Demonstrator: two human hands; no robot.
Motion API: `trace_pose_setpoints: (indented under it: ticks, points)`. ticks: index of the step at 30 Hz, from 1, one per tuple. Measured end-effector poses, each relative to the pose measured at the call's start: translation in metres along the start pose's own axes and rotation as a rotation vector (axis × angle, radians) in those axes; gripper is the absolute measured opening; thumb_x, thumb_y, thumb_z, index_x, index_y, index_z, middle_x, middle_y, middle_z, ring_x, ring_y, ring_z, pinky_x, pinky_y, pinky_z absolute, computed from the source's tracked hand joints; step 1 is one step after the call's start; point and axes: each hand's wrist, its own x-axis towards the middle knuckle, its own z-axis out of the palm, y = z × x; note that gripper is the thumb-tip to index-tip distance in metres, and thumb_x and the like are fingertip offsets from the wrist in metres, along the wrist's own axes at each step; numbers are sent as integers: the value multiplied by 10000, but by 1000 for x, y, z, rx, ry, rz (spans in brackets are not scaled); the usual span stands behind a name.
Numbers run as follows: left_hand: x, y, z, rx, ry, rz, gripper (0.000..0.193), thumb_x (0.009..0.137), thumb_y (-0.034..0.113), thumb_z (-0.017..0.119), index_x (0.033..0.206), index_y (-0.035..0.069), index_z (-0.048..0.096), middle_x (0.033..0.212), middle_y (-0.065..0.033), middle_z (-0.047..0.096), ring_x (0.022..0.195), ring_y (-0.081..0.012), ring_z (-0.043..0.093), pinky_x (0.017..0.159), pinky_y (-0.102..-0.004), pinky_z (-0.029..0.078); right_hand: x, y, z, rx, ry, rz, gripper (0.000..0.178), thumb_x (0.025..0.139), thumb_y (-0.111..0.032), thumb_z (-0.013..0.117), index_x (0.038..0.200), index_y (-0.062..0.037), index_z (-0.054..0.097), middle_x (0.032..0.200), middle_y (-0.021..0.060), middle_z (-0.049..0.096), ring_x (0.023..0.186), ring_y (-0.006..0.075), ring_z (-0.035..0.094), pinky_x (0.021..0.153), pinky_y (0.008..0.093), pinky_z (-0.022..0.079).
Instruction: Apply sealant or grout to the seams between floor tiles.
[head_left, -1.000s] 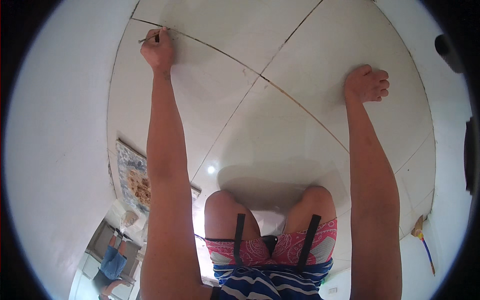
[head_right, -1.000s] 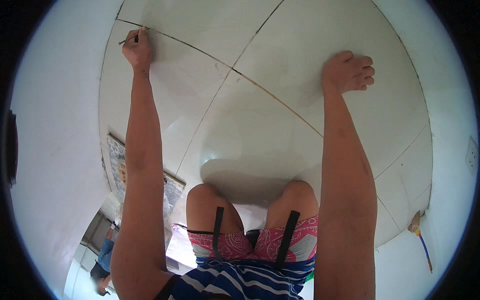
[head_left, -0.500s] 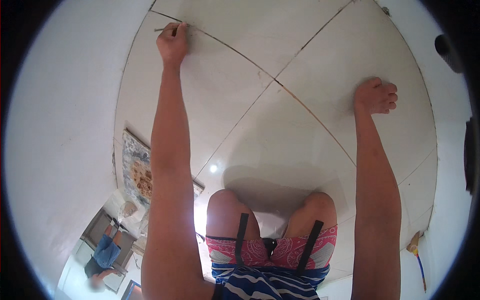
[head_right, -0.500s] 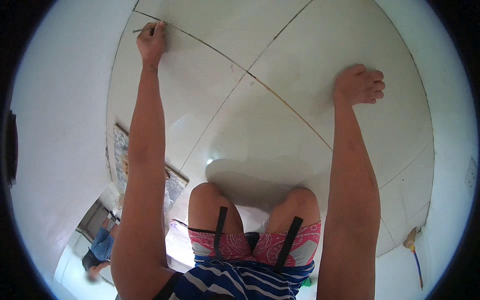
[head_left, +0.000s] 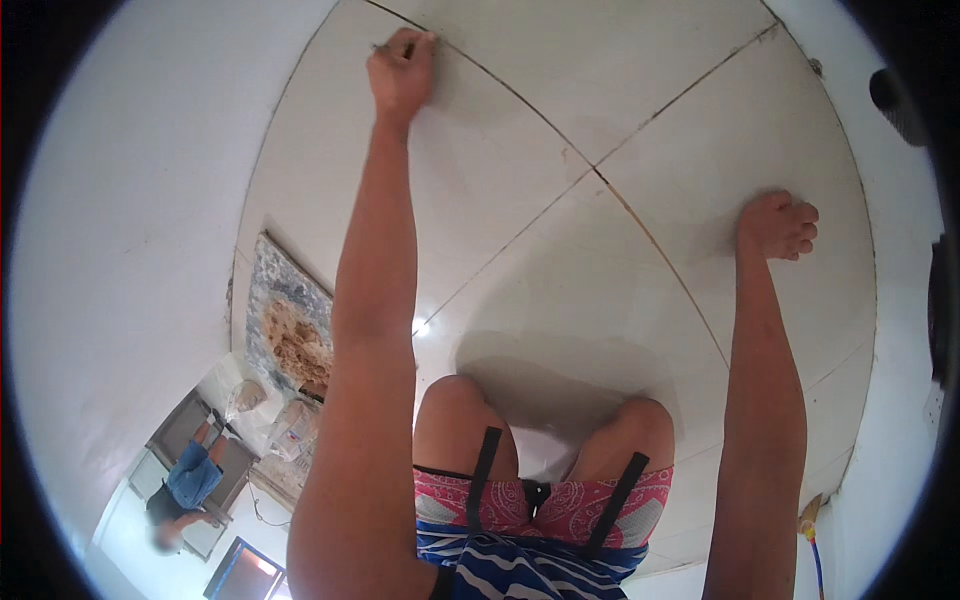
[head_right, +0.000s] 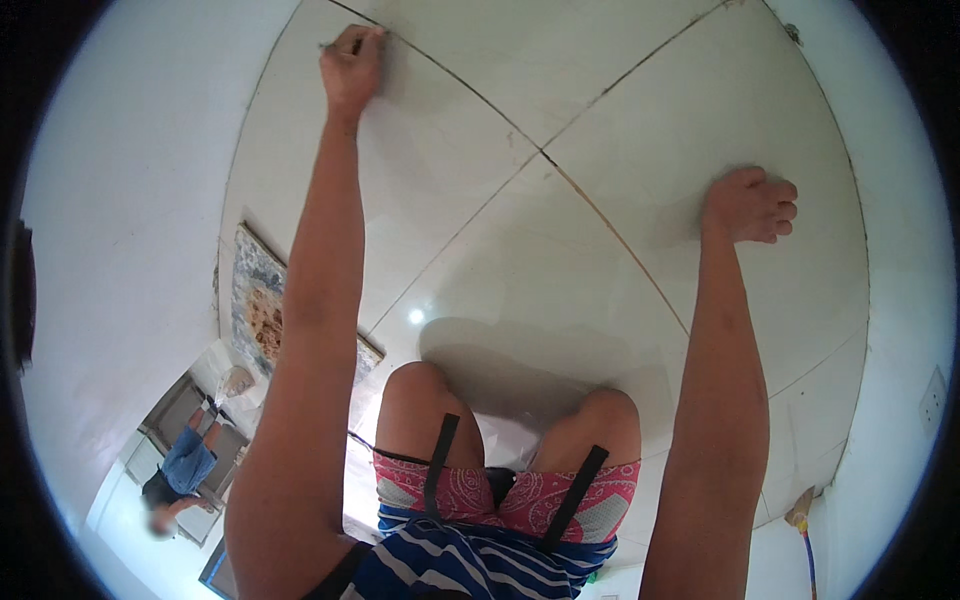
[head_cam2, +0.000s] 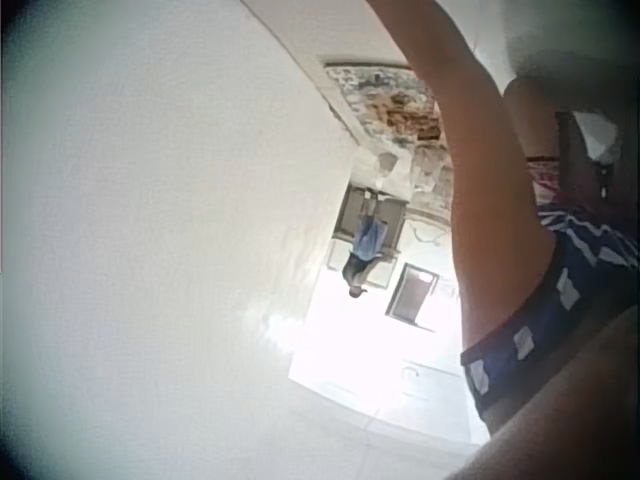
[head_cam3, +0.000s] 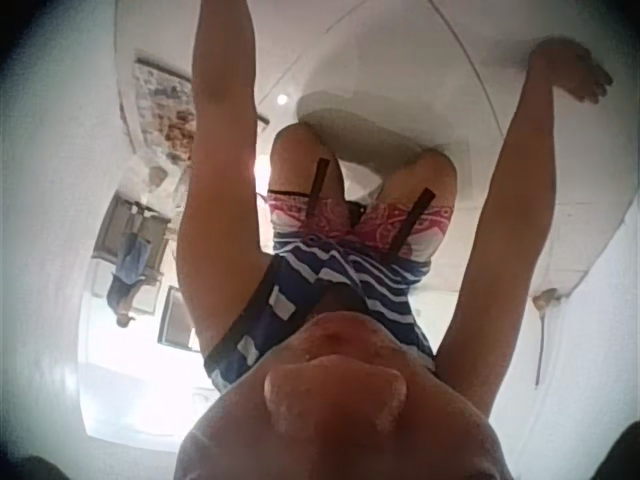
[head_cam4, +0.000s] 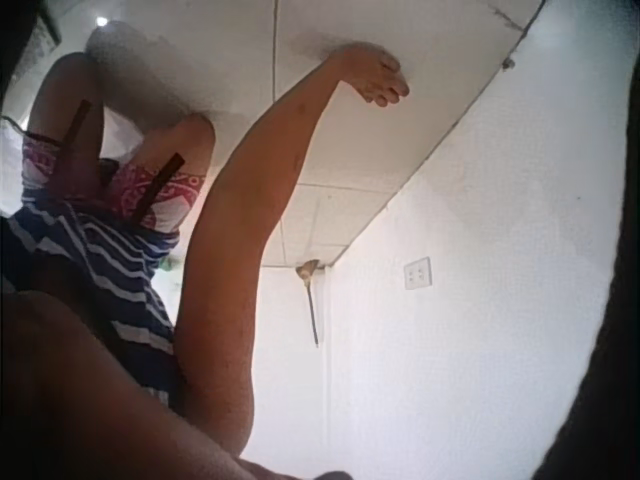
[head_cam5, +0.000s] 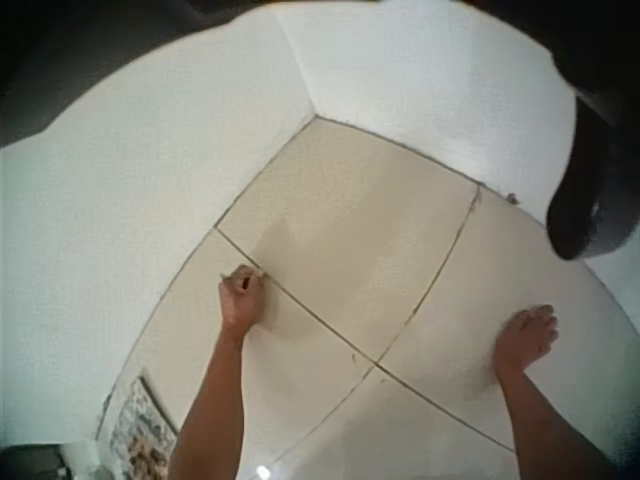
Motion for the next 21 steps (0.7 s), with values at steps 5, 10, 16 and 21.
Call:
trace_pose_setpoints:
  ticks: [5,10,16,21]
  points:
    - [2,12,6,-53,108,-105,226,850,238,685,823,13,699,663,-136,664,584,-244,631,599,-352,488,5,4,2,24,30,-16,404,900,-286,444,1159,23,480,1162,216,509,1056,361,482,878,515,404]
    - [-8,12,1,-97,-13,-91,210,847,234,682,822,27,709,695,-128,683,583,-262,627,600,-349,488,3,3,5,19,47,-10,385,896,-281,444,1144,11,485,1158,208,511,1051,360,479,876,510,399]
    - [-8,17,6,-43,64,-71,210,844,233,683,825,26,715,695,-117,685,599,-248,627,611,-350,490,7,4,10,-1,47,-3,388,886,-277,448,1149,6,481,1143,196,512,1041,349,477,876,494,398]
    - [-10,17,1,-119,3,-9,216,852,222,677,821,11,710,697,-122,682,611,-234,632,612,-343,485,6,3,7,0,18,0,389,888,-273,451,1159,6,477,1142,194,510,1042,347,477,876,493,400]
